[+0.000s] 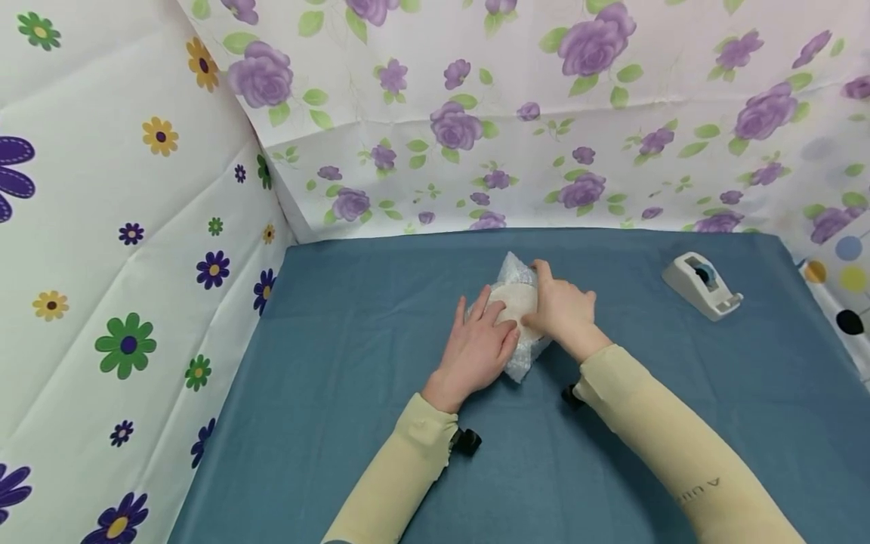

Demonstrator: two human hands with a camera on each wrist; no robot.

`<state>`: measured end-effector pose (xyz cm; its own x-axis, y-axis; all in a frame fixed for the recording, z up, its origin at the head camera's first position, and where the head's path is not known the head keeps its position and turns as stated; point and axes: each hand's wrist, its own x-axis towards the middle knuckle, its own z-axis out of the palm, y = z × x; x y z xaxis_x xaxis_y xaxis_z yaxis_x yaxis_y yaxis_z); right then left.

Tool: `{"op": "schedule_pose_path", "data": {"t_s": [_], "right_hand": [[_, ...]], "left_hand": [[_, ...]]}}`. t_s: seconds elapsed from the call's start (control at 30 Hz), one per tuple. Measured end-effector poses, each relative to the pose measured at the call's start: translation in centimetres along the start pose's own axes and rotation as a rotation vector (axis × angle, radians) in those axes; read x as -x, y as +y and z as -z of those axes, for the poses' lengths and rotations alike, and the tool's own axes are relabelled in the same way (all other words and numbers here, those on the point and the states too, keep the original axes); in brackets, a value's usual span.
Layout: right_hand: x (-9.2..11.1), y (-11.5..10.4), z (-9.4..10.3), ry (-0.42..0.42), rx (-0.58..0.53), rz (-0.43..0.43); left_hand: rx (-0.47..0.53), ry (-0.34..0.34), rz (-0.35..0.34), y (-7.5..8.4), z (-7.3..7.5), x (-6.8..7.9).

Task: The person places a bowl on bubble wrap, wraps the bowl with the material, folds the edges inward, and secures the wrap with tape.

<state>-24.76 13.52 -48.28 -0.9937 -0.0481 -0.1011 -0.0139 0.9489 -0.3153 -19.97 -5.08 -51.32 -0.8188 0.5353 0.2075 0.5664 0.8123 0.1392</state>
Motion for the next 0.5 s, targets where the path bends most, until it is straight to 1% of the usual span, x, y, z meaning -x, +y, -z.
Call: {"op": "schedule_pose_path", "data": {"t_s": [0.1, 0.17, 0.23, 0.37, 0.43, 0.5], "right_hand": [[-0.4, 0.0, 0.4, -0.062, -0.003, -0.015], [-0.6, 0.3, 0.6, -0.113, -0.019, -0.007], [-0.7, 0.8, 0.8, -0.174, -0.061, 0.017], [-1.1, 2.2, 1.2, -0.286, -0.196, 0.085], [-1.3, 2.7, 1.4, -0.318, -0.244, 0.111], [-1.4, 3.0, 1.4, -0.329, -0.261, 0.118]], "left_hand": [[0.005, 0.003, 0.003, 0.1, 0.0, -0.1], [0.006, -0.001, 0.007, 0.1, 0.1, -0.1], [0.004, -0.008, 0.011, 0.2, 0.1, -0.1], [-0.006, -0.008, 0.012, 0.2, 0.2, 0.0], [-0.008, -0.003, 0.012, 0.2, 0.3, 0.1], [-0.009, 0.001, 0.011, 0.2, 0.2, 0.1]]}}
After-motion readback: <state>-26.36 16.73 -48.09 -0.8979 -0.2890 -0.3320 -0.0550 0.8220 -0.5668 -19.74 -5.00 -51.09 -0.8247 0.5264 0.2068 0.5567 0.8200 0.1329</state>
